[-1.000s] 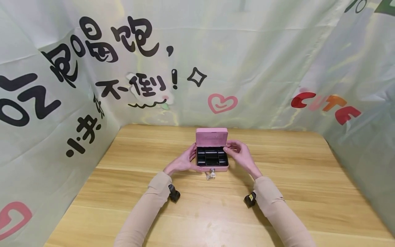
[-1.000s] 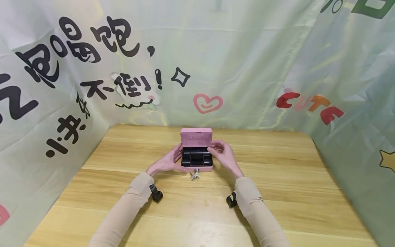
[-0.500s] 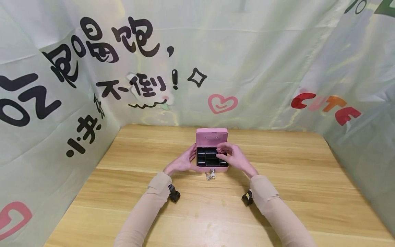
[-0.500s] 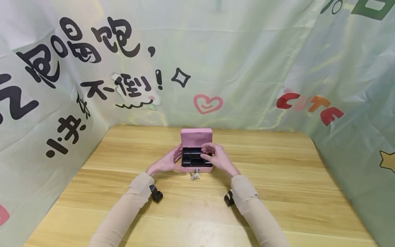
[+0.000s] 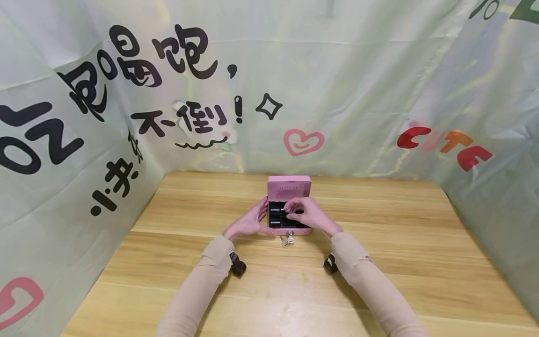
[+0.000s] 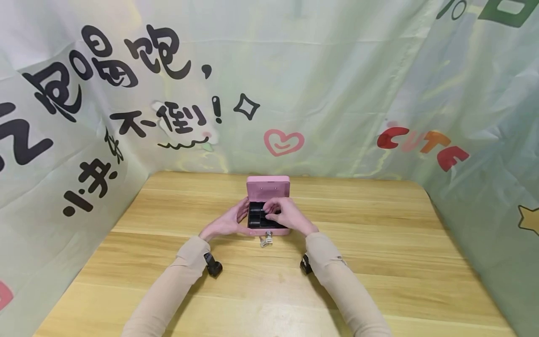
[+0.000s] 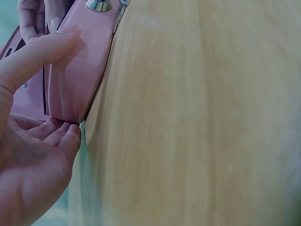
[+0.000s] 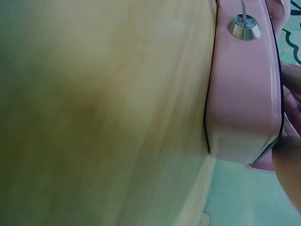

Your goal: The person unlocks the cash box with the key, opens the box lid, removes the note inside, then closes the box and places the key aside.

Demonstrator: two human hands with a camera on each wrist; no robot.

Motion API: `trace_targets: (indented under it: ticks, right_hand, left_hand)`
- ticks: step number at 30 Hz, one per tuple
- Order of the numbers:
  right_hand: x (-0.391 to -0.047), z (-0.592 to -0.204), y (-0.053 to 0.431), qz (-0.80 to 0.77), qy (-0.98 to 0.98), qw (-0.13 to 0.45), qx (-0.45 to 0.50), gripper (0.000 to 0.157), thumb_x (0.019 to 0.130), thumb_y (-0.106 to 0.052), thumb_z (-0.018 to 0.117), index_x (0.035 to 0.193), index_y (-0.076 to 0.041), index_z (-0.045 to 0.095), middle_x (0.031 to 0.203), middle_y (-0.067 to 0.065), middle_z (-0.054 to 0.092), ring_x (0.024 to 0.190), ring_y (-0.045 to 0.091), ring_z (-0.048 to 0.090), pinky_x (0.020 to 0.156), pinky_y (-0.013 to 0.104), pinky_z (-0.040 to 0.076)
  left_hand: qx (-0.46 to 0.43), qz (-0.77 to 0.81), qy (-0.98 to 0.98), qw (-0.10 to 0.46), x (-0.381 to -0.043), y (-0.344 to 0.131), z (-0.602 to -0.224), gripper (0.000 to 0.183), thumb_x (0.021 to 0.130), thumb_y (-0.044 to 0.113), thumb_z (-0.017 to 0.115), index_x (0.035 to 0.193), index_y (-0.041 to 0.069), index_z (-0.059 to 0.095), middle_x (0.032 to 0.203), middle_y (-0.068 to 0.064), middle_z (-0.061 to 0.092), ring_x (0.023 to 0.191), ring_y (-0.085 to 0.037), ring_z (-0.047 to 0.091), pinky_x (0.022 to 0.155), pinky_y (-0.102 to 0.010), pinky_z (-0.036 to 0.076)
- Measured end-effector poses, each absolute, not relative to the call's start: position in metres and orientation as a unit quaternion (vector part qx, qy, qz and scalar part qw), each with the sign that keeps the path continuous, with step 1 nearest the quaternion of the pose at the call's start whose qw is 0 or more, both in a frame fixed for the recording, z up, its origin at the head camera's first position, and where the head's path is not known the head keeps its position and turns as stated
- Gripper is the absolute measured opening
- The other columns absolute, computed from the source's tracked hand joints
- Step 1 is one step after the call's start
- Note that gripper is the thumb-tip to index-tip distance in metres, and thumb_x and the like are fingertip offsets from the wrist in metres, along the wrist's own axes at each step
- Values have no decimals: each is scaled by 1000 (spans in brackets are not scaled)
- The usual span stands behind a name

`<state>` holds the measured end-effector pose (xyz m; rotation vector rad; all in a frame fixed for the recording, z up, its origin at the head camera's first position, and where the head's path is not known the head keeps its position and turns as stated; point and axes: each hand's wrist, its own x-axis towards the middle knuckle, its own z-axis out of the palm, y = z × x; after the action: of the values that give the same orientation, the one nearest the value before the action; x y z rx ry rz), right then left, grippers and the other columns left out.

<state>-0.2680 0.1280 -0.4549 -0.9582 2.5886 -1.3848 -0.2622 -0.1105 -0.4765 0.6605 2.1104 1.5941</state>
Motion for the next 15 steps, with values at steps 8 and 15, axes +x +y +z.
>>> trace_targets:
  ticks: [8,15]
  right_hand:
    - [-273,-453,126,-413,847,37,-333,7,83,4,75,90,3,74,88,15,76,83,20,73,80,28,64]
    - [-277,-451,126,-377,858,47,-345,4,83,0,77,86,1,76,88,13,77,80,12,70,77,23,62]
  left_hand:
    - [229,568,761,214,-262,-111,-478,122,74,0,83,163,9,-1,171,-14,12,157,-32,17,132,-44,15]
    - [244,567,759,208,-264,-111,-478,121,74,-1,83,163,9,1,170,-13,15,157,-32,18,132,-44,15]
